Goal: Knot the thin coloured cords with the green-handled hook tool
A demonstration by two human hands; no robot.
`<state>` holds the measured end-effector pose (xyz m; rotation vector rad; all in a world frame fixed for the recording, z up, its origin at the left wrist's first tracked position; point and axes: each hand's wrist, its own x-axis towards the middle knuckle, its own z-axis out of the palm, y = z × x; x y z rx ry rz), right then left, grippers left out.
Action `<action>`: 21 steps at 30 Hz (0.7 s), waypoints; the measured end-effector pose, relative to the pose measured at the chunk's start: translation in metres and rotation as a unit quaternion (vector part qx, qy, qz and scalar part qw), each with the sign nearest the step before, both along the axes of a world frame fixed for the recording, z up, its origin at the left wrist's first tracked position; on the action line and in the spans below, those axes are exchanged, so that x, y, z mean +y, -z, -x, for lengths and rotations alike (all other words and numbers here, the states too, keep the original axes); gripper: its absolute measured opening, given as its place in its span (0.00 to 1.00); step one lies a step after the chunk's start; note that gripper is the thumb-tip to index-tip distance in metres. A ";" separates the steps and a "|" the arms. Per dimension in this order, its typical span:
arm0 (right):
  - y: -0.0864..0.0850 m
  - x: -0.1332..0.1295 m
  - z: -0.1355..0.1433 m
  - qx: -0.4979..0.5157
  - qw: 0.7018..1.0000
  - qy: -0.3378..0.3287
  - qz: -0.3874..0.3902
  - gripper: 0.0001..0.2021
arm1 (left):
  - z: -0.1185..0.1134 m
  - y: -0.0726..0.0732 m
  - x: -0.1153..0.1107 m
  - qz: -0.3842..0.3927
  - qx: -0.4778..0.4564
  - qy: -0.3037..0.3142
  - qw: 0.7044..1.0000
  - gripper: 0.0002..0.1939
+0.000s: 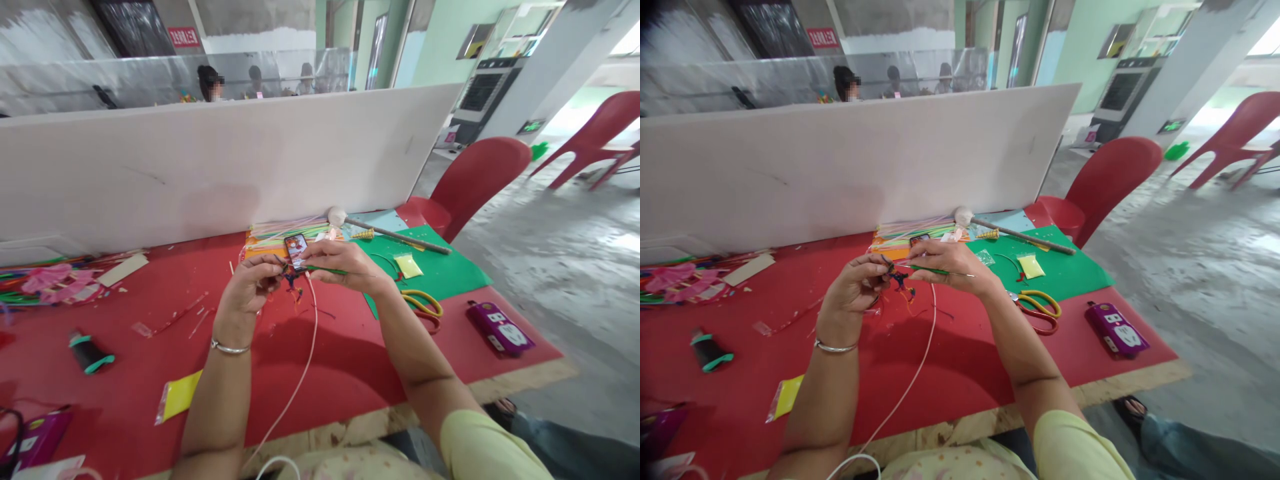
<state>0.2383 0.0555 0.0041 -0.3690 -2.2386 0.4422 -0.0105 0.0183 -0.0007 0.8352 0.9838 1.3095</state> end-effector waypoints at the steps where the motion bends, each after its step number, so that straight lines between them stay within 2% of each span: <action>1: -0.002 -0.001 -0.001 0.001 1.000 -0.009 0.010 0.14 | 0.000 0.000 0.000 0.002 -0.001 0.003 1.000 0.10; 4: -0.004 0.000 -0.001 0.015 0.997 -0.054 0.052 0.14 | 0.000 0.000 0.000 0.005 -0.012 0.013 1.000 0.10; 7: 0.003 0.003 0.008 0.071 0.986 -0.085 0.126 0.16 | -0.005 -0.001 -0.001 -0.006 -0.030 0.020 0.999 0.11; 11: 0.021 0.002 0.031 0.169 0.941 -0.093 0.279 0.23 | -0.017 -0.003 -0.004 -0.055 -0.035 -0.023 0.998 0.12; 13: 0.028 -0.002 0.042 0.197 0.920 -0.088 0.326 0.25 | -0.023 -0.003 -0.006 -0.088 -0.016 -0.055 0.994 0.12; 18: 0.028 -0.014 0.056 0.222 0.905 -0.053 0.358 0.27 | -0.033 0.000 -0.005 -0.128 -0.019 -0.089 0.988 0.10; 21: 0.023 -0.019 0.056 0.228 0.922 -0.007 0.314 0.24 | -0.035 0.004 -0.002 -0.129 -0.038 -0.106 0.985 0.10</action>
